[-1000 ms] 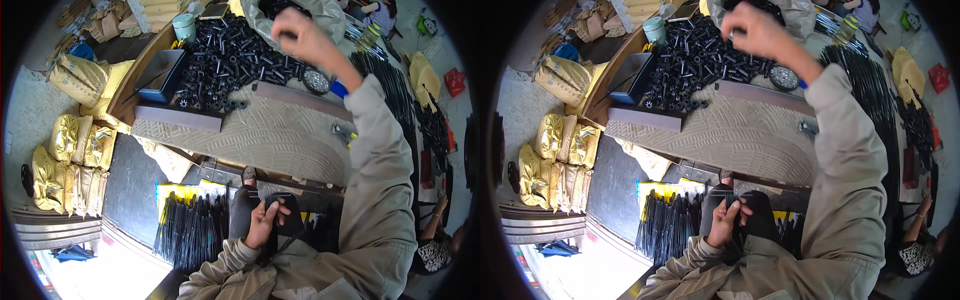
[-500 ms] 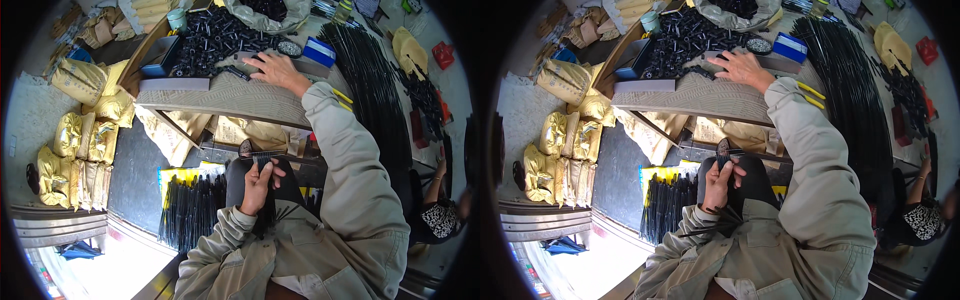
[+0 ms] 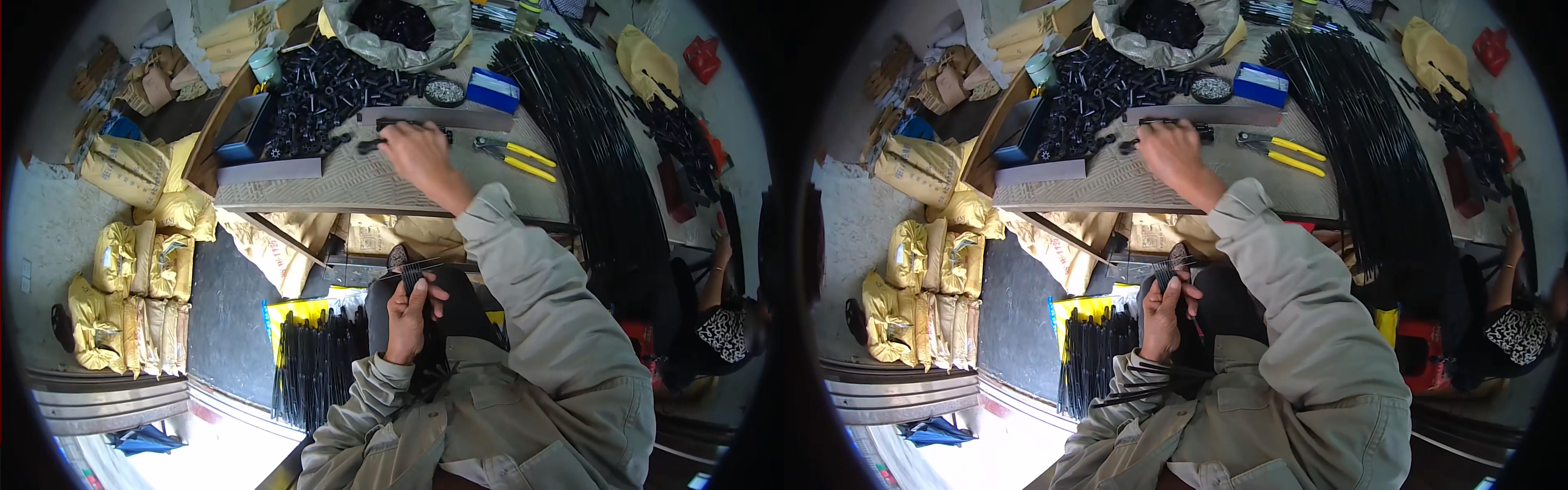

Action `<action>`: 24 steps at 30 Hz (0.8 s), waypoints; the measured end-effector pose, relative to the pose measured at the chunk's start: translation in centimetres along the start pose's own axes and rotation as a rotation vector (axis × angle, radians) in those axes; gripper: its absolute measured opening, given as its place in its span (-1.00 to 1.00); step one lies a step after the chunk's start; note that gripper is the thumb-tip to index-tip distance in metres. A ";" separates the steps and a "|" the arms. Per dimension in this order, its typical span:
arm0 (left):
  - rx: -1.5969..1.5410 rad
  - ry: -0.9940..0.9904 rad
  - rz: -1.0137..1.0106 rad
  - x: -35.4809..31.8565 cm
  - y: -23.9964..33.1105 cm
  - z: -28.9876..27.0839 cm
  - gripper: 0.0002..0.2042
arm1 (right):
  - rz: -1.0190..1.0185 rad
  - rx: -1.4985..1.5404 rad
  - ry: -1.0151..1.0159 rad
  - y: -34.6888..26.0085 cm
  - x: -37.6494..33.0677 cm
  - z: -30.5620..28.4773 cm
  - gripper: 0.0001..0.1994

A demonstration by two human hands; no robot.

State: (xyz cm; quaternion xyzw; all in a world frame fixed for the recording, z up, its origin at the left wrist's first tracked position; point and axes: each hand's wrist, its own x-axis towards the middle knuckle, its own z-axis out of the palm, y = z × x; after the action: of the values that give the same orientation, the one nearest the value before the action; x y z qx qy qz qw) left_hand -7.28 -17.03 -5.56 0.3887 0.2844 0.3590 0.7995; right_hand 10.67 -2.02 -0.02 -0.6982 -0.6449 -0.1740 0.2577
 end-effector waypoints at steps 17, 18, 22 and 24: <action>-0.015 0.010 -0.012 0.9 -0.4 -0.1 -0.80 | -0.072 0.075 0.163 3.1 -5.5 -0.7 -0.87; -0.010 0.009 -0.022 0.9 -0.4 -0.1 -0.80 | -0.108 0.076 0.169 3.4 -4.8 -0.3 -0.87; -0.004 0.013 -0.033 0.9 -0.5 0.0 -0.80 | -0.532 0.148 0.219 2.6 -1.7 1.6 -0.86; -0.009 0.002 -0.024 1.2 -0.2 0.3 -0.80 | -0.572 0.106 0.211 2.8 0.3 1.9 -0.86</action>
State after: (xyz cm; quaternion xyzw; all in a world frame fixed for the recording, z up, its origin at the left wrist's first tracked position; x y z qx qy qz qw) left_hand -6.29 -16.29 -5.82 0.3814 0.2883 0.3507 0.8053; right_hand 13.30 -0.78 -1.77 -0.4517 -0.7932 -0.2770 0.3000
